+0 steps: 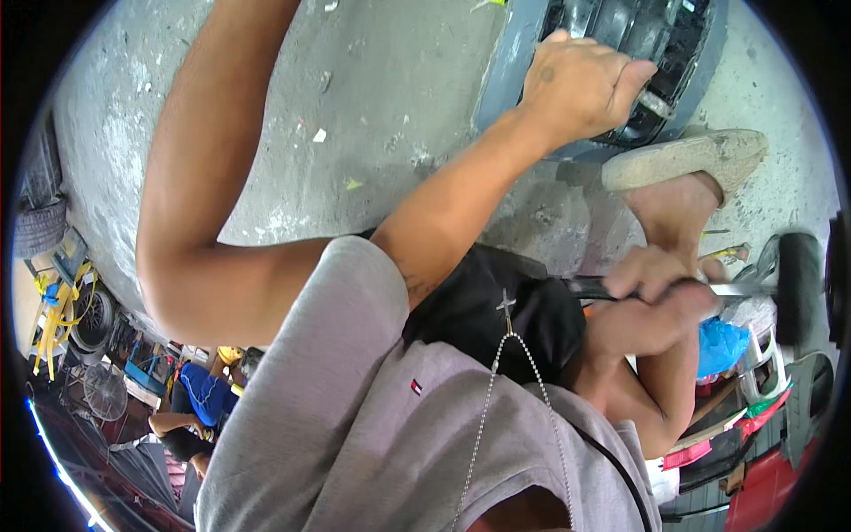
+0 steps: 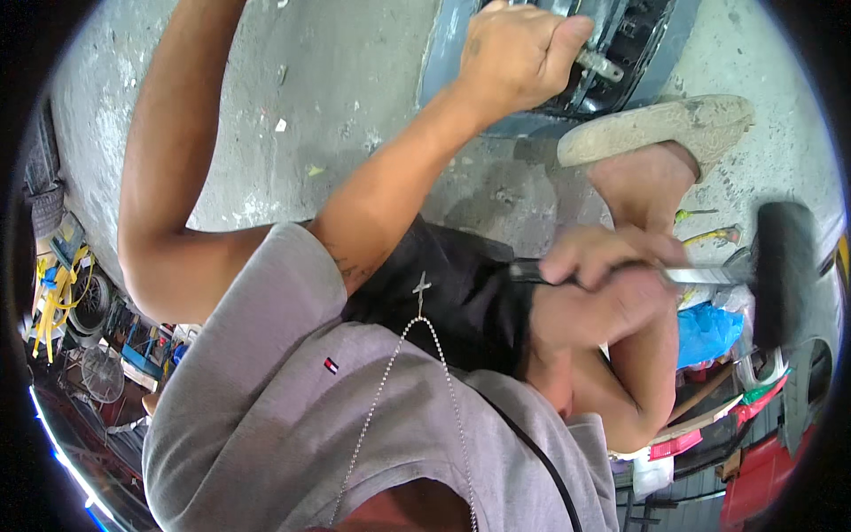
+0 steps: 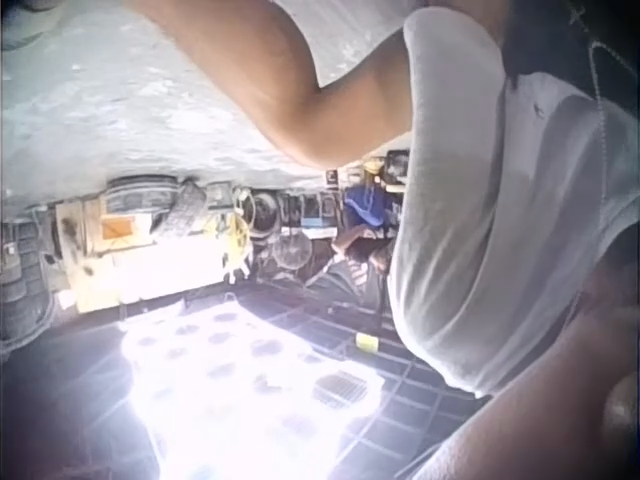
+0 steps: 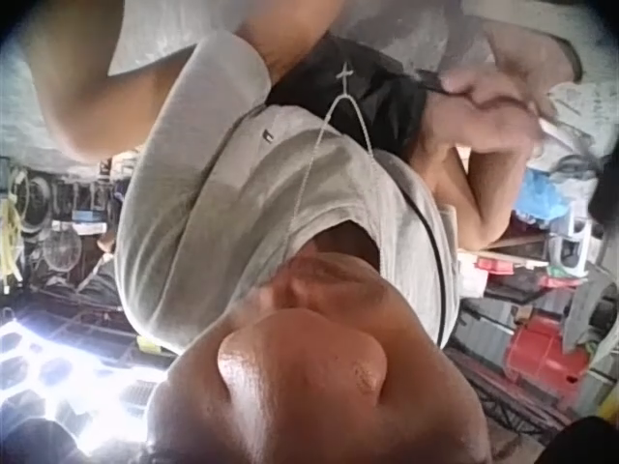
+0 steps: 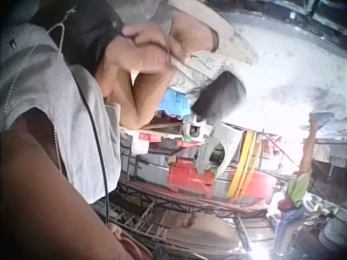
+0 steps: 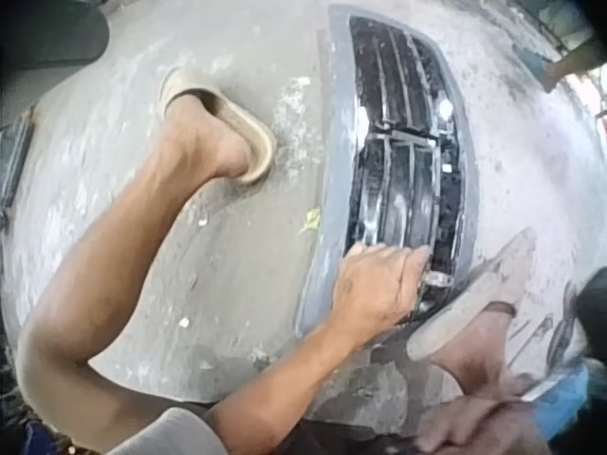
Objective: Repairing a car grille component using a mallet and a chisel tool.
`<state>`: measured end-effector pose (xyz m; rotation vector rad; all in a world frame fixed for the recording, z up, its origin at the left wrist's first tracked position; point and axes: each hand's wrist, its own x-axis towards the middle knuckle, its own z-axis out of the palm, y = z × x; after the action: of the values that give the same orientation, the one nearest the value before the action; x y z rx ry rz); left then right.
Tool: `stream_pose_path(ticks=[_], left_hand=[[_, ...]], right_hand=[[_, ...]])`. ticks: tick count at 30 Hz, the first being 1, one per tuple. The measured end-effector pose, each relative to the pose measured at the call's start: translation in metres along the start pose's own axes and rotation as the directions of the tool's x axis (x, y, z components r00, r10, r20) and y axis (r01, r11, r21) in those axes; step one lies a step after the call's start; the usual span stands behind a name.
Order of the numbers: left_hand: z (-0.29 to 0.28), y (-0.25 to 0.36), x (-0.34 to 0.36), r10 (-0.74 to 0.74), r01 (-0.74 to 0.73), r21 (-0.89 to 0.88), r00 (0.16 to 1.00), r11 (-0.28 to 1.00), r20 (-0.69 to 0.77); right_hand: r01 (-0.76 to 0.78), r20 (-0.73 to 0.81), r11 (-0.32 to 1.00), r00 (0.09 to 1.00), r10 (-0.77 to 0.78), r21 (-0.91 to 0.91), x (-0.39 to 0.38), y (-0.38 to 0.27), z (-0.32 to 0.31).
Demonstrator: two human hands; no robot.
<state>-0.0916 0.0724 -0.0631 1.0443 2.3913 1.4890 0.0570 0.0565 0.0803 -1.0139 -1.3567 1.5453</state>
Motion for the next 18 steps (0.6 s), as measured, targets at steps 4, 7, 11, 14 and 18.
stream_pose_path(ticks=[4,7,11,14,18], left_hand=[[-0.005,-0.013,-0.002,0.07,-0.069,0.036,0.996,0.997,-0.045],[-0.002,-0.006,-0.002,0.002,-0.003,-0.009,1.0,1.0,-0.014],[0.006,-0.009,-0.002,0.019,-0.02,-0.028,0.998,0.999,-0.067],[0.006,-0.01,-0.007,-0.005,0.003,-0.036,0.998,0.999,-0.057],[0.002,-0.009,-0.003,0.009,-0.009,0.0,0.997,1.0,-0.074]], right_hand=[[-0.451,0.135,0.742,0.804,0.579,-0.496,0.015,-0.008,0.0],[-0.331,0.01,0.941,0.943,0.331,0.068,0.004,-0.026,-0.01],[-0.415,0.092,0.91,0.905,0.415,-0.012,0.008,-0.012,-0.005],[-0.63,0.078,0.738,0.746,0.662,-0.242,0.02,-0.021,-0.009],[-0.211,0.089,0.908,0.977,0.192,0.362,0.019,-0.027,-0.016]])
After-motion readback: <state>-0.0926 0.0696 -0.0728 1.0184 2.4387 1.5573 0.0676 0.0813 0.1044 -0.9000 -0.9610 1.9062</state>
